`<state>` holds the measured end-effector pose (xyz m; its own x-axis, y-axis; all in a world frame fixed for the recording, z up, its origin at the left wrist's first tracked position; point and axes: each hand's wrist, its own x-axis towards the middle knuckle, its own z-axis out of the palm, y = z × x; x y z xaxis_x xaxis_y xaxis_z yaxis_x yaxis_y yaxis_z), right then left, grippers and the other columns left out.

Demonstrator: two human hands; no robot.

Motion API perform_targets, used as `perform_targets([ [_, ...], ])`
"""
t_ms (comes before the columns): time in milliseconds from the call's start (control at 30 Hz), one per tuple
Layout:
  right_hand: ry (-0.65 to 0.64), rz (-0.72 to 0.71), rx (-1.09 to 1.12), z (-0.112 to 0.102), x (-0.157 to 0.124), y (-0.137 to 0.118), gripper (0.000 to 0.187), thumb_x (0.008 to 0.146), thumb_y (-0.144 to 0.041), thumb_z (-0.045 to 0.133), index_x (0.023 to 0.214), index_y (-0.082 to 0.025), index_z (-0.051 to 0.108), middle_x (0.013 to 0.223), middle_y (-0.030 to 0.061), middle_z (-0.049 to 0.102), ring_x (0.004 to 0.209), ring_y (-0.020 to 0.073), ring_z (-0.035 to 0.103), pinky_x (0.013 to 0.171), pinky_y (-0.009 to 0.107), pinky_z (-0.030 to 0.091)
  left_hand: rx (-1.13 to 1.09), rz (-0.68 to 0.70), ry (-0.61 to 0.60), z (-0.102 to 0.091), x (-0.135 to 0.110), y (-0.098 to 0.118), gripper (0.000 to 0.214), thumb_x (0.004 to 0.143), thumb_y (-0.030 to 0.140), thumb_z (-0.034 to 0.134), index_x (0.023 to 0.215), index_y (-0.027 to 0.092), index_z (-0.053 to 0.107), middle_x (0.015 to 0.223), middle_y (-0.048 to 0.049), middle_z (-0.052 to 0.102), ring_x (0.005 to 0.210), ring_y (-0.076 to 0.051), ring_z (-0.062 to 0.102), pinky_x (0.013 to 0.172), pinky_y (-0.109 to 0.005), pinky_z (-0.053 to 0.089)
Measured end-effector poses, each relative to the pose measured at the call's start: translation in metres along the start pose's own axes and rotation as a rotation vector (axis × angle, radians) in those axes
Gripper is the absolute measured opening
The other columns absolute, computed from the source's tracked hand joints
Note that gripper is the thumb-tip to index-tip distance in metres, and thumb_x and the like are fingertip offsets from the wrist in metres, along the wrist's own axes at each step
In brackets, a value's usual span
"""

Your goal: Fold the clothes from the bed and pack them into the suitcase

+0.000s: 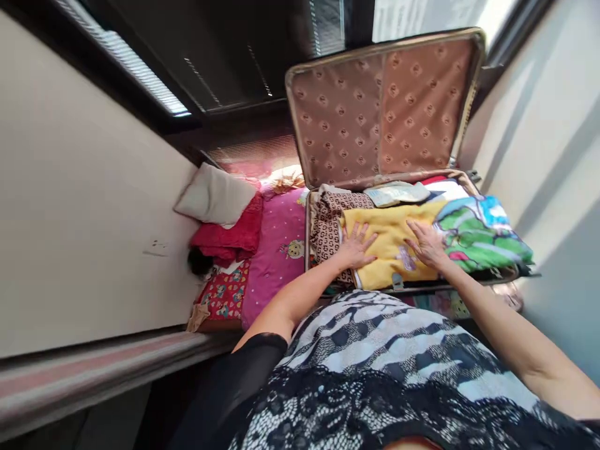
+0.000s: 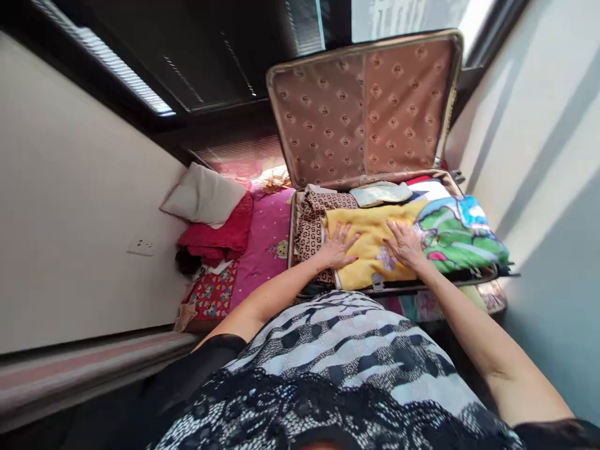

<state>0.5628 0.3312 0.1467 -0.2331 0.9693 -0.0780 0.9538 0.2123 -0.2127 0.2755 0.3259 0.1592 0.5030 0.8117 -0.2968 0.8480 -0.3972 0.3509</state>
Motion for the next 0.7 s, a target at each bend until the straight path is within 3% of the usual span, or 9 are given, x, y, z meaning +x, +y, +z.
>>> perform_targets([
  [100,0.144,0.050,0.155,-0.008,-0.043,0.012,0.050,0.109,-0.044,0.038,0.126,-0.016,0.076,0.118,0.0201,0.074,0.112,0.0331,0.067,0.099,0.045,0.052,0.127,-0.010,-0.013,0.010,0.008,-0.004,0.085,0.103,0.063,0.054,0.177,0.029,0.027,0.186,-0.0127,0.004,0.170,-0.044,-0.007,0.129,-0.078,-0.003],
  [167,0.103,0.027,0.228,-0.006,-0.078,0.019,0.046,0.108,-0.045,0.043,0.102,-0.017,0.078,0.096,0.0153,0.075,0.090,0.0273,0.068,0.084,0.038,0.051,0.154,-0.017,-0.017,0.015,0.011,-0.005,0.084,0.104,0.065,0.050,0.177,0.031,0.026,0.186,-0.0115,0.004,0.170,-0.044,-0.009,0.128,-0.079,-0.002],
  [233,0.006,-0.021,0.271,0.002,-0.108,0.022,0.044,0.108,-0.045,0.047,0.092,-0.019,0.077,0.091,0.0123,0.074,0.084,0.0239,0.066,0.079,0.035,0.048,0.174,-0.024,-0.029,0.017,0.013,-0.006,0.084,0.104,0.066,0.048,0.177,0.031,0.024,0.186,-0.0108,0.003,0.170,-0.044,-0.010,0.128,-0.079,-0.002],
  [300,-0.049,-0.049,0.249,0.012,-0.127,0.017,0.040,0.107,-0.045,0.051,0.098,-0.019,0.080,0.102,0.0128,0.077,0.094,0.0255,0.067,0.083,0.036,0.045,0.191,-0.027,-0.041,0.016,0.013,-0.005,0.085,0.104,0.067,0.048,0.178,0.031,0.022,0.186,-0.0107,0.000,0.170,-0.044,-0.010,0.128,-0.078,-0.003],
  [433,-0.076,-0.034,0.154,0.034,-0.133,-0.016,0.039,0.107,-0.050,0.057,0.118,-0.020,0.081,0.119,0.0145,0.076,0.115,0.0315,0.061,0.095,0.043,0.038,0.236,-0.035,-0.059,0.014,0.012,-0.006,0.087,0.105,0.068,0.046,0.178,0.030,0.020,0.186,-0.0118,-0.004,0.170,-0.046,-0.010,0.128,-0.079,0.002],
  [567,-0.139,0.052,0.181,0.054,-0.120,-0.053,0.043,0.108,-0.054,0.059,0.114,-0.016,0.078,0.118,0.0177,0.076,0.116,0.0336,0.061,0.097,0.043,0.035,0.304,-0.050,-0.051,0.017,0.015,-0.008,0.085,0.106,0.068,0.042,0.178,0.030,0.020,0.186,-0.0124,-0.004,0.170,-0.047,-0.009,0.127,-0.081,0.007],
  [700,-0.104,0.176,0.297,0.069,-0.113,-0.067,0.036,0.105,-0.049,0.068,0.110,-0.014,0.074,0.115,0.0199,0.074,0.109,0.0326,0.064,0.095,0.041,0.036,0.326,-0.064,-0.058,0.020,0.018,-0.009,0.086,0.106,0.066,0.045,0.178,0.028,0.018,0.186,-0.0136,-0.007,0.170,-0.046,-0.010,0.127,-0.082,0.006],
])
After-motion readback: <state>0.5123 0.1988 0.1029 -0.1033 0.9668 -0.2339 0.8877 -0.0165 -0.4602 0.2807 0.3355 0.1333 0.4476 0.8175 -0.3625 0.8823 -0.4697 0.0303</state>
